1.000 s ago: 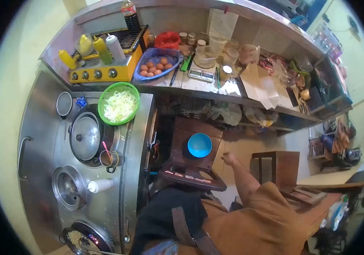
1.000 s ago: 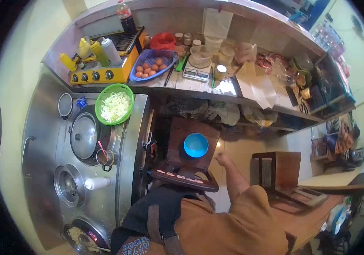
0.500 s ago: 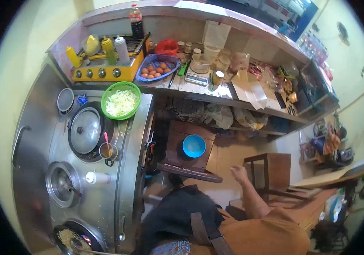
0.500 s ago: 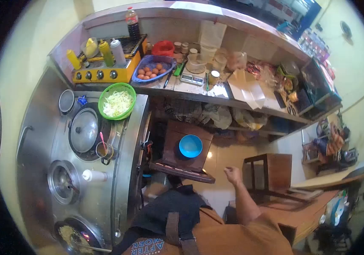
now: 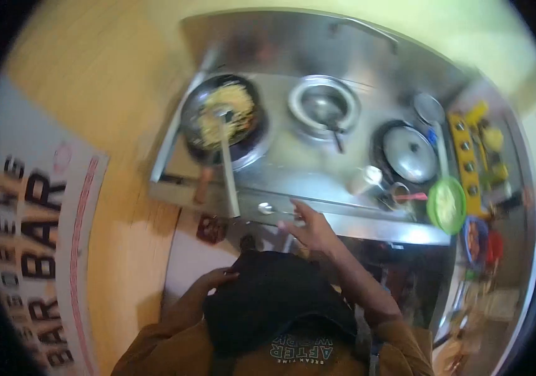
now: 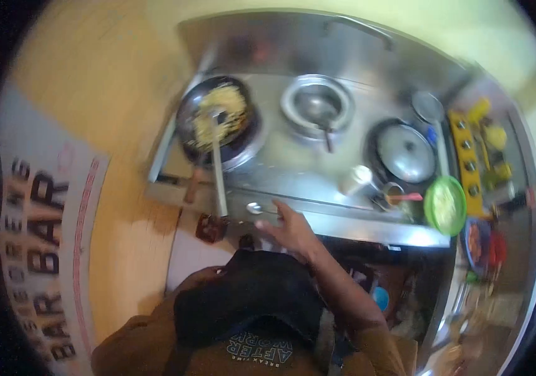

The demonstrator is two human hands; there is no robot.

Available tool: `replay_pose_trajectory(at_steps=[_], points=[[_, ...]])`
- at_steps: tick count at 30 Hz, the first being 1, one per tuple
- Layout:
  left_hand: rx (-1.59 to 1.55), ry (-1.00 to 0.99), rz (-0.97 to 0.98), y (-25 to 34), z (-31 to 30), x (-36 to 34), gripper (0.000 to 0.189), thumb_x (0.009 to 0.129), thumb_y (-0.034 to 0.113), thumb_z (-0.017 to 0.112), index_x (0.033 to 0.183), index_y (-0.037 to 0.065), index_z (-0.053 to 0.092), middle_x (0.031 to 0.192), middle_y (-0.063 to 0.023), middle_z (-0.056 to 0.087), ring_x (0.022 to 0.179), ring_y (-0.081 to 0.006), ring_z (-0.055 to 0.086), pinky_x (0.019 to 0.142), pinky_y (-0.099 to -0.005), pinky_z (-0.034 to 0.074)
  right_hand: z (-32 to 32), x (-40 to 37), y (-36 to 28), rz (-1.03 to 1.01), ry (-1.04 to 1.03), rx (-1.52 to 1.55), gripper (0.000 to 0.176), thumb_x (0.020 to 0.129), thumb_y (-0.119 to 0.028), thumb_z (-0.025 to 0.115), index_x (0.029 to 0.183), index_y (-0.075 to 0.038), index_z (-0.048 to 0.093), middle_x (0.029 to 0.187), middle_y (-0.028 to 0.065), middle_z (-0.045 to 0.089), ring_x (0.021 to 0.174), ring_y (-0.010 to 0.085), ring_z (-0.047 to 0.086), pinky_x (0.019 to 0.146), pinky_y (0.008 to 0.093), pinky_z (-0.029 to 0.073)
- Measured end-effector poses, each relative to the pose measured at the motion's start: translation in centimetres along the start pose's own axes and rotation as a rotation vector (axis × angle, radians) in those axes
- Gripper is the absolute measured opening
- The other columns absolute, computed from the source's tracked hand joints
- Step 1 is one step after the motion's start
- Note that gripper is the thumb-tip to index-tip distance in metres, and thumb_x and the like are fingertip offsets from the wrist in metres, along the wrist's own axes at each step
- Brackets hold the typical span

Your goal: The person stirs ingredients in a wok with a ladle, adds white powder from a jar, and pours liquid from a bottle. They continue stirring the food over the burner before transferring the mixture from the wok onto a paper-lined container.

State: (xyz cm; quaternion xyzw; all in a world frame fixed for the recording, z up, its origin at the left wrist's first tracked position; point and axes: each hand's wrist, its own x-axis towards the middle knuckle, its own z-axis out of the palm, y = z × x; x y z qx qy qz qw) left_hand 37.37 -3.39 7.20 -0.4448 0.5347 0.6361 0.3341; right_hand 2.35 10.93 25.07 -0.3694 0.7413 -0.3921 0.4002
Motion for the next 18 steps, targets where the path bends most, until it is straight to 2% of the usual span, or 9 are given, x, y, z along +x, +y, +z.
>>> replay_pose_trajectory(at_steps=[2,4,7,10,11,12,14,15,18], points=[[-0.228,0.043,0.100,-1.2,-0.6,-0.3,0.076,0.084,0.047,0.069,0.140,0.003,0.042,0.125,-0.0143,0.058,0.105,-0.0234,0.059,0.088,-0.0353,0.049,5.4,6.8,-0.8,-0.099,0.062,-0.225,0.096,0.076,-0.043,0.078,0.144,0.002,0.028,0.128,0.0338,0.050,0.119,0.0399,0.053,0.099,0.0408,0.044],[-0.273,0.137,0.157,-3.8,-3.9,1.8,0.076,0.084,0.047,0.069,0.140,0.002,0.042,0.125,-0.0144,0.058,0.104,-0.0234,0.059,0.087,-0.0353,0.049,10.6,13.8,0.2,-0.180,0.195,-0.417,0.101,0.075,-0.042,0.079,0.147,0.002,0.022,0.128,0.0370,0.048,0.118,0.0430,0.052,0.100,0.0416,0.044],[-0.296,0.262,0.208,-8.9,-9.0,6.4,0.076,0.084,0.048,0.069,0.139,0.001,0.043,0.123,-0.0145,0.059,0.102,-0.0235,0.060,0.087,-0.0353,0.049,15.7,18.9,0.8,-0.109,0.090,-0.240,0.089,0.079,-0.021,0.070,0.147,0.004,0.018,0.122,0.0386,0.049,0.114,0.0463,0.053,0.097,0.0444,0.044],[-0.368,0.330,0.235,-10.5,-11.1,6.5,0.077,0.084,0.048,0.069,0.138,0.000,0.044,0.123,-0.0144,0.059,0.101,-0.0229,0.060,0.087,-0.0349,0.049,18.3,21.3,2.6,0.036,0.196,-0.344,0.078,0.078,-0.004,0.055,0.147,0.002,0.020,0.114,0.0383,0.052,0.108,0.0475,0.054,0.093,0.0478,0.044],[-0.412,0.337,0.254,-7.5,-12.5,3.3,0.077,0.083,0.048,0.070,0.137,0.000,0.044,0.123,-0.0143,0.059,0.102,-0.0222,0.060,0.087,-0.0345,0.049,18.0,20.3,2.0,-0.004,0.254,-0.420,0.083,0.077,-0.001,0.054,0.150,-0.008,0.015,0.102,0.0323,0.054,0.095,0.0461,0.058,0.083,0.0498,0.048],[-0.454,0.346,0.274,-4.9,-14.2,1.0,0.077,0.083,0.048,0.070,0.137,-0.001,0.045,0.123,-0.0141,0.059,0.103,-0.0215,0.059,0.087,-0.0340,0.049,17.2,20.1,1.9,-0.009,0.259,-0.445,0.079,0.079,-0.002,0.055,0.150,-0.012,0.022,0.098,0.0309,0.058,0.091,0.0445,0.060,0.081,0.0501,0.049],[-0.430,0.320,0.423,-1.6,-16.9,-0.9,0.063,0.088,0.041,0.066,0.133,0.000,0.048,0.117,-0.0125,0.060,0.104,-0.0186,0.058,0.089,-0.0320,0.047,14.6,18.6,1.7,-0.061,0.271,-0.478,0.075,0.083,-0.003,0.053,0.150,-0.015,0.023,0.092,0.0310,0.060,0.085,0.0453,0.062,0.079,0.0512,0.050],[-0.493,0.253,0.445,1.1,-17.8,-2.6,0.059,0.090,0.039,0.065,0.131,0.000,0.049,0.116,-0.0121,0.060,0.104,-0.0188,0.058,0.089,-0.0321,0.047,13.1,18.2,-1.2,0.080,0.254,-0.586,0.074,0.085,-0.007,0.052,0.151,-0.017,0.020,0.090,0.0312,0.059,0.083,0.0457,0.062,0.078,0.0521,0.050],[-0.706,0.130,0.409,6.0,-19.7,0.2,0.044,0.094,0.031,0.060,0.125,0.000,0.053,0.109,-0.0109,0.061,0.101,-0.0212,0.059,0.087,-0.0345,0.048,8.7,21.6,-2.7,-0.099,0.331,-0.740,0.075,0.088,-0.012,0.053,0.152,-0.017,0.014,0.086,0.0334,0.059,0.078,0.0468,0.061,0.074,0.0534,0.049]])
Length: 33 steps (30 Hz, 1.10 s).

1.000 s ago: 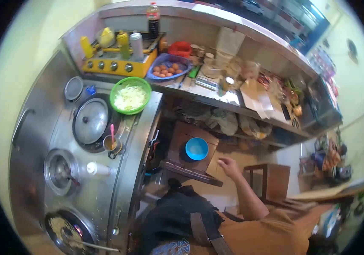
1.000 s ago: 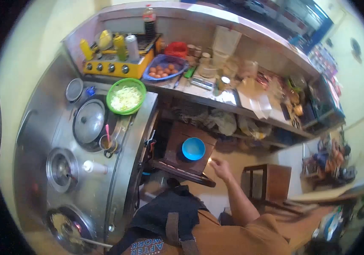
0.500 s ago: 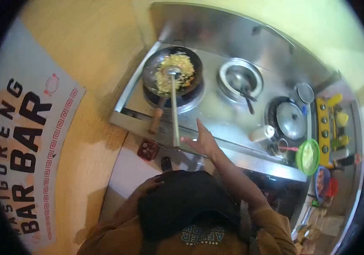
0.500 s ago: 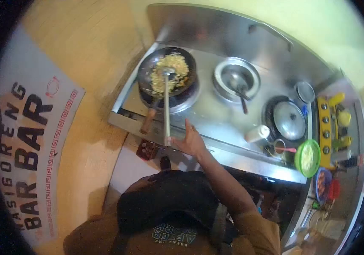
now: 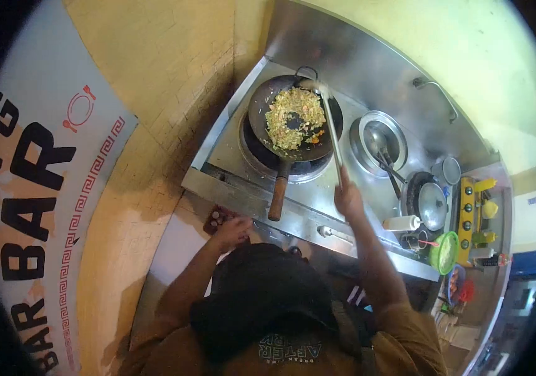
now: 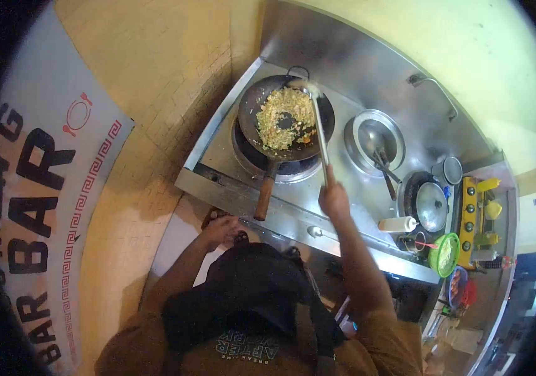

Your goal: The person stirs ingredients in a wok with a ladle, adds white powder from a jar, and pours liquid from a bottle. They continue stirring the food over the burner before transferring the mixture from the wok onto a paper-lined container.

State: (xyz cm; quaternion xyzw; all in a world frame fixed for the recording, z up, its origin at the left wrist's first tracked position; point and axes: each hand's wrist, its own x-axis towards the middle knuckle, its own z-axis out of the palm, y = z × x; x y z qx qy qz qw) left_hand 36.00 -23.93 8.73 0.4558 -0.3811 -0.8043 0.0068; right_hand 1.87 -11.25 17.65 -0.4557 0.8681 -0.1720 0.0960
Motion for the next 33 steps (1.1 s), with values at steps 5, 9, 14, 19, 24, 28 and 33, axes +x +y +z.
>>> replay_pose_trajectory(at_steps=[5,9,14,19,24,28,33], points=[[-0.328,-0.347,-0.036,4.1,5.0,7.5,0.038,0.089,0.023,0.066,0.115,-0.003,0.055,0.099,-0.0136,0.061,0.080,-0.0214,0.063,0.072,-0.0356,0.052,-4.9,4.1,-2.2,0.094,-0.312,-0.174,0.063,0.090,-0.017,0.052,0.147,-0.014,0.026,0.087,0.0333,0.062,0.079,0.0501,0.062,0.076,0.0541,0.049],[-0.006,-0.266,0.049,5.3,9.6,8.8,0.023,0.084,0.015,0.066,0.099,0.001,0.056,0.079,-0.0102,0.061,0.064,-0.0191,0.060,0.055,-0.0337,0.050,-9.7,-1.4,-2.3,0.012,-0.373,-0.340,0.060,0.091,-0.019,0.053,0.146,-0.015,0.031,0.087,0.0301,0.064,0.078,0.0461,0.063,0.074,0.0522,0.051],[-0.286,-0.253,0.021,7.2,13.4,4.6,0.021,0.082,0.007,0.061,0.094,-0.006,0.051,0.075,-0.0151,0.059,0.055,-0.0209,0.058,0.043,-0.0305,0.044,-16.5,-2.4,-2.0,-0.054,-0.284,-0.576,0.055,0.094,-0.021,0.050,0.146,-0.020,0.034,0.086,0.0229,0.065,0.073,0.0328,0.067,0.066,0.0444,0.055],[-0.268,-0.289,0.025,6.3,12.6,5.6,0.021,0.083,0.006,0.061,0.093,-0.007,0.049,0.076,-0.0170,0.059,0.053,-0.0196,0.054,0.042,-0.0296,0.042,-24.4,-1.8,-5.0,-0.153,-0.299,-0.758,0.054,0.091,-0.014,0.054,0.142,-0.019,0.040,0.079,0.0160,0.066,0.060,0.0268,0.065,0.053,0.0372,0.052],[-0.309,-0.312,0.035,6.1,12.3,5.7,0.022,0.083,0.007,0.062,0.095,-0.006,0.048,0.076,-0.0167,0.058,0.054,-0.0196,0.054,0.043,-0.0285,0.042,-21.9,-1.7,-6.6,-0.009,-0.488,-0.852,0.058,0.089,-0.012,0.053,0.145,-0.019,0.037,0.090,0.0170,0.066,0.074,0.0278,0.067,0.058,0.0416,0.054],[-0.293,-0.305,-0.001,6.2,11.8,5.8,0.024,0.083,0.006,0.065,0.101,-0.004,0.052,0.081,-0.0126,0.059,0.062,-0.0207,0.059,0.049,-0.0295,0.047,-10.6,0.6,-2.9,0.027,-0.370,-0.538,0.059,0.090,-0.015,0.053,0.145,-0.018,0.034,0.095,0.0232,0.064,0.078,0.0368,0.066,0.066,0.0470,0.053],[-0.241,-0.306,0.010,6.3,10.7,5.3,0.025,0.083,0.010,0.067,0.103,-0.001,0.057,0.082,-0.0100,0.059,0.066,-0.0187,0.059,0.052,-0.0281,0.048,-11.7,-4.9,-3.9,0.083,-0.291,-0.422,0.061,0.089,-0.013,0.050,0.147,-0.019,0.032,0.087,0.0229,0.065,0.076,0.0356,0.067,0.067,0.0466,0.055]])
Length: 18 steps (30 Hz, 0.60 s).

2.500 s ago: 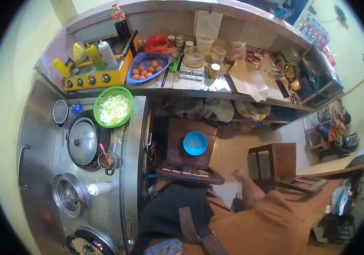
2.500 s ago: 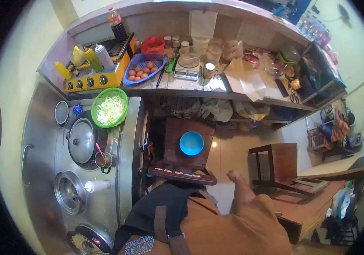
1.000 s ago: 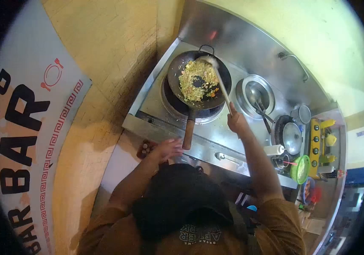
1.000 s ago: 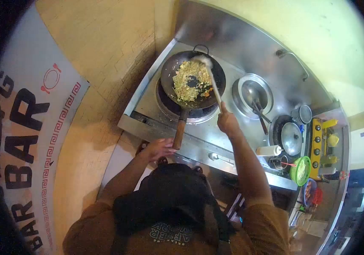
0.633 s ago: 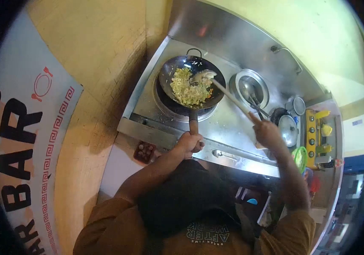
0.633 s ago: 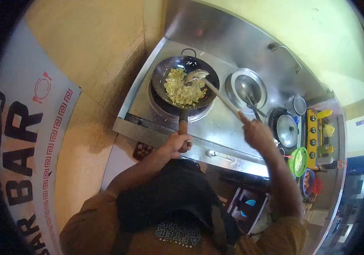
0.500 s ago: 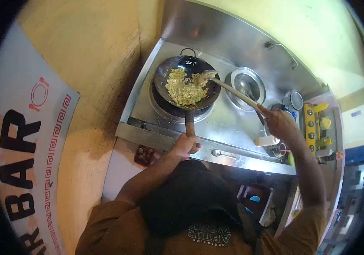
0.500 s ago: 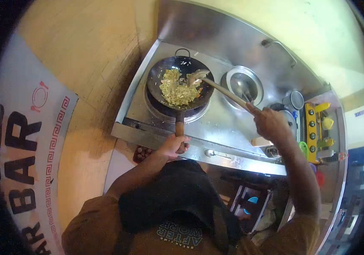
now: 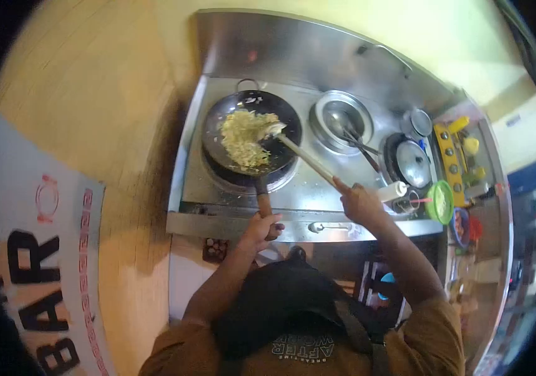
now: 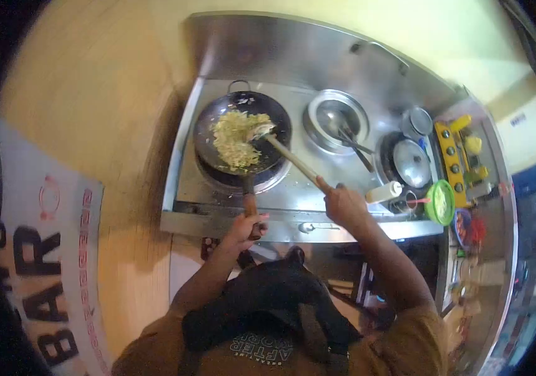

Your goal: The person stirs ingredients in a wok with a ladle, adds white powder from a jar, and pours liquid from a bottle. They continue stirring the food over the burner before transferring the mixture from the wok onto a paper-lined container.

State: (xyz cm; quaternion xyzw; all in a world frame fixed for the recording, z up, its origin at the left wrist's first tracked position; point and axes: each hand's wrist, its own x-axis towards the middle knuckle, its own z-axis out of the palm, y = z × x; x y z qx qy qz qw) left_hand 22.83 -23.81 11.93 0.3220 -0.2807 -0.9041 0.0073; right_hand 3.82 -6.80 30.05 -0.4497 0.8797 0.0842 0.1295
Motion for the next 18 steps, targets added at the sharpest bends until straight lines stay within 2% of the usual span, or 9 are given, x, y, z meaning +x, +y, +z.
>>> replay_pose_trajectory(at_steps=[2,3,5,7,8,10,12,15,18], points=[[0.097,-0.017,-0.041,0.1,-0.7,0.3,0.026,0.084,0.014,0.068,0.105,0.003,0.060,0.087,-0.0089,0.059,0.071,-0.0181,0.059,0.056,-0.0292,0.048,2.9,-0.3,-0.4,0.090,-0.178,0.051,0.073,0.089,-0.016,0.055,0.151,-0.024,0.017,0.093,0.0212,0.066,0.088,0.0360,0.065,0.074,0.0457,0.054],[0.180,0.037,-0.082,0.5,-0.3,-0.1,0.026,0.084,0.018,0.067,0.106,0.005,0.062,0.088,-0.0076,0.060,0.072,-0.0175,0.059,0.059,-0.0299,0.048,5.1,-0.1,-0.7,0.014,-0.144,0.139,0.077,0.088,-0.014,0.055,0.152,-0.024,0.014,0.095,0.0203,0.066,0.086,0.0364,0.065,0.074,0.0465,0.053],[0.289,0.020,-0.077,0.0,-1.6,1.0,0.029,0.086,0.027,0.064,0.107,0.007,0.067,0.091,-0.0067,0.062,0.079,-0.0165,0.058,0.067,-0.0300,0.047,9.9,2.3,-2.3,0.038,-0.079,0.311,0.063,0.079,-0.015,0.065,0.138,-0.015,0.043,0.092,0.0194,0.067,0.080,0.0352,0.066,0.072,0.0467,0.053],[0.335,0.032,-0.069,0.4,-1.5,0.9,0.031,0.089,0.022,0.055,0.116,0.008,0.065,0.097,-0.0079,0.064,0.082,-0.0182,0.058,0.072,-0.0299,0.048,12.8,4.5,-4.0,0.050,0.017,0.487,0.046,0.079,-0.012,0.064,0.124,-0.011,0.056,0.091,0.0194,0.067,0.077,0.0362,0.066,0.071,0.0474,0.053],[0.121,-0.047,-0.089,-0.8,-3.4,1.6,0.044,0.092,0.029,0.055,0.130,0.007,0.054,0.106,-0.0102,0.062,0.086,-0.0210,0.059,0.074,-0.0337,0.050,15.3,5.0,-4.6,0.132,0.081,0.583,0.050,0.079,-0.010,0.063,0.128,-0.011,0.053,0.091,0.0198,0.067,0.078,0.0363,0.066,0.072,0.0475,0.053],[-0.015,0.030,0.100,-2.9,-0.9,-0.7,0.055,0.095,0.034,0.053,0.141,0.008,0.039,0.112,-0.0105,0.059,0.087,-0.0227,0.060,0.073,-0.0350,0.050,17.1,3.8,-3.9,0.077,0.232,0.820,0.059,0.080,-0.011,0.062,0.137,-0.012,0.046,0.095,0.0230,0.065,0.090,0.0387,0.064,0.078,0.0475,0.052],[0.067,-0.196,-0.115,-4.8,-0.7,-4.1,0.049,0.097,0.032,0.050,0.139,0.010,0.039,0.114,-0.0118,0.058,0.092,-0.0261,0.059,0.074,-0.0380,0.051,14.8,-0.3,-1.3,0.041,0.110,0.897,0.061,0.081,-0.018,0.064,0.138,-0.009,0.045,0.102,0.0251,0.063,0.097,0.0407,0.062,0.083,0.0473,0.050],[0.269,-0.212,-0.336,-9.9,2.6,-6.3,0.048,0.095,0.032,0.053,0.136,0.009,0.042,0.113,-0.0126,0.057,0.094,-0.0278,0.058,0.076,-0.0398,0.050,12.3,-11.2,6.6,-0.057,0.031,1.034,0.059,0.088,-0.027,0.062,0.142,-0.012,0.042,0.113,0.0252,0.059,0.100,0.0363,0.061,0.086,0.0455,0.049],[0.538,-0.149,-0.416,-16.1,7.7,-5.2,0.047,0.093,0.031,0.055,0.133,0.008,0.044,0.113,-0.0133,0.056,0.096,-0.0294,0.057,0.078,-0.0416,0.049,15.8,-23.7,16.1,0.188,0.339,1.150,0.058,0.085,-0.025,0.068,0.136,-0.007,0.048,0.115,0.0244,0.061,0.101,0.0341,0.063,0.084,0.0403,0.050]])
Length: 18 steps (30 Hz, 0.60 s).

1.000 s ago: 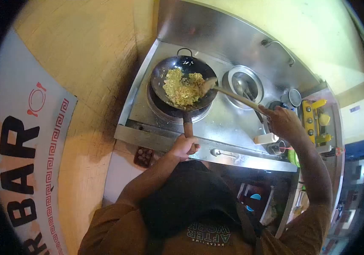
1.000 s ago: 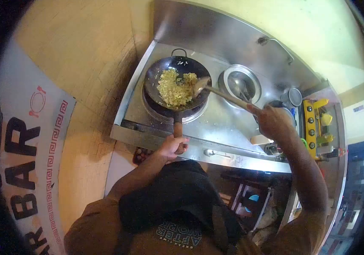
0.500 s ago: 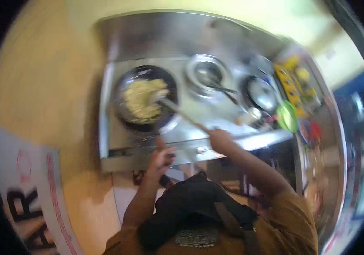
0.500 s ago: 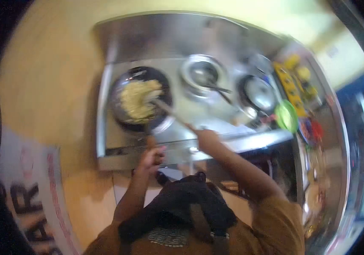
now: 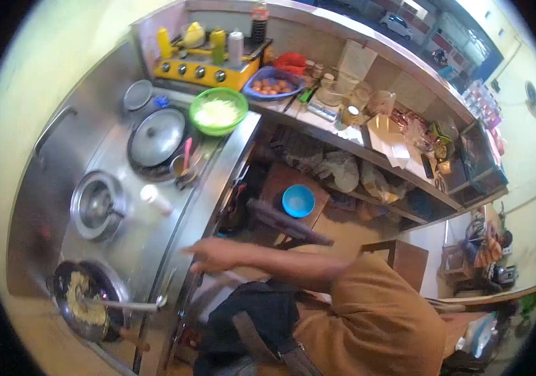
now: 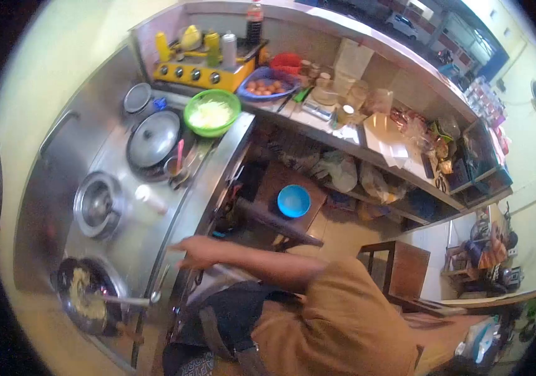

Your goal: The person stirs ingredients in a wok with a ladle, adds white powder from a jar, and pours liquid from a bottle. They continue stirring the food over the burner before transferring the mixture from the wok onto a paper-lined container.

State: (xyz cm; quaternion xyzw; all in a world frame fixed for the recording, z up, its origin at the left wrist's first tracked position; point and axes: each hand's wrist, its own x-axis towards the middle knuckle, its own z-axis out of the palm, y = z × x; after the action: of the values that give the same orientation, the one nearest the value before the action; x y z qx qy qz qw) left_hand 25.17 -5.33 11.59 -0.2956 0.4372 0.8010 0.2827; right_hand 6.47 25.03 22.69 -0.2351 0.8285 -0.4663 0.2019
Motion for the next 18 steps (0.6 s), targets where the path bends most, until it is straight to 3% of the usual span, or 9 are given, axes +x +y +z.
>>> replay_pose_trajectory(at_steps=[3,4,5,6,8,9,10,15,18], points=[[0.303,0.115,-0.056,-1.1,7.2,5.1,0.046,0.091,0.031,0.057,0.129,0.008,0.047,0.113,-0.0140,0.056,0.098,-0.0310,0.056,0.081,-0.0434,0.047,-11.6,-8.8,15.4,0.097,0.598,-0.189,0.058,0.081,-0.025,0.073,0.131,-0.004,0.052,0.123,0.0208,0.060,0.111,0.0319,0.060,0.091,0.0384,0.049],[0.411,0.147,-0.064,-1.4,9.3,6.7,0.045,0.091,0.031,0.058,0.128,0.008,0.048,0.113,-0.0143,0.056,0.099,-0.0316,0.056,0.081,-0.0440,0.047,-17.2,-13.2,17.5,0.346,0.699,-0.148,0.059,0.080,-0.024,0.075,0.130,-0.003,0.052,0.121,0.0199,0.061,0.111,0.0313,0.060,0.091,0.0385,0.049],[0.537,0.198,-0.080,-1.8,11.7,7.9,0.045,0.090,0.031,0.059,0.127,0.007,0.049,0.113,-0.0145,0.055,0.099,-0.0321,0.055,0.082,-0.0446,0.046,-20.9,-16.8,24.7,0.371,0.913,0.026,0.062,0.078,-0.032,0.076,0.128,-0.003,0.054,0.118,0.0219,0.062,0.106,0.0358,0.061,0.089,0.0427,0.050],[0.669,0.219,-0.063,-2.0,13.4,9.1,0.045,0.089,0.030,0.060,0.126,0.007,0.050,0.112,-0.0148,0.055,0.100,-0.0326,0.055,0.083,-0.0452,0.046,-25.4,-20.0,24.0,0.453,1.184,0.189,0.062,0.079,-0.034,0.076,0.127,0.000,0.054,0.115,0.0204,0.063,0.104,0.0311,0.062,0.088,0.0397,0.050],[0.973,0.298,-0.039,-2.9,17.2,11.0,0.044,0.088,0.030,0.061,0.124,0.007,0.051,0.112,-0.0153,0.055,0.101,-0.0337,0.054,0.085,-0.0464,0.045,-36.1,-26.2,29.7,0.904,1.233,-0.001,0.064,0.078,-0.036,0.077,0.125,0.002,0.055,0.115,0.0220,0.063,0.104,0.0302,0.062,0.087,0.0402,0.050],[1.155,0.310,0.013,-3.2,18.7,11.7,0.044,0.087,0.030,0.062,0.123,0.007,0.052,0.112,-0.0155,0.054,0.102,-0.0343,0.054,0.085,-0.0470,0.045,-40.0,-29.3,38.8,0.643,1.412,-0.339,0.072,0.077,-0.041,0.077,0.128,0.004,0.052,0.115,0.0257,0.062,0.106,0.0338,0.061,0.090,0.0415,0.049],[1.349,0.307,0.100,-3.5,20.6,12.4,0.043,0.087,0.030,0.063,0.122,0.007,0.053,0.112,-0.0157,0.054,0.103,-0.0348,0.054,0.086,-0.0476,0.044,-44.2,-30.9,40.4,0.639,1.448,-0.168,0.079,0.077,-0.046,0.076,0.132,0.002,0.048,0.121,0.0285,0.058,0.112,0.0363,0.058,0.094,0.0425,0.047],[1.692,-0.044,0.944,-2.4,41.3,15.9,0.040,0.081,0.021,0.068,0.114,0.003,0.057,0.114,-0.0202,0.054,0.112,-0.0395,0.049,0.097,-0.0453,0.039,-57.6,-31.2,42.4,0.878,1.294,-0.554,0.078,0.078,-0.046,0.073,0.136,-0.002,0.044,0.131,0.0283,0.050,0.118,0.0392,0.053,0.097,0.0445,0.045],[1.727,-0.271,0.956,-5.4,45.9,19.9,0.044,0.077,0.028,0.071,0.112,0.003,0.061,0.116,-0.0200,0.055,0.117,-0.0415,0.048,0.102,-0.0482,0.036,-63.3,-30.1,46.4,1.095,1.006,-0.367,0.087,0.073,-0.047,0.076,0.140,-0.005,0.040,0.134,0.0258,0.049,0.126,0.0388,0.046,0.104,0.0438,0.039]])
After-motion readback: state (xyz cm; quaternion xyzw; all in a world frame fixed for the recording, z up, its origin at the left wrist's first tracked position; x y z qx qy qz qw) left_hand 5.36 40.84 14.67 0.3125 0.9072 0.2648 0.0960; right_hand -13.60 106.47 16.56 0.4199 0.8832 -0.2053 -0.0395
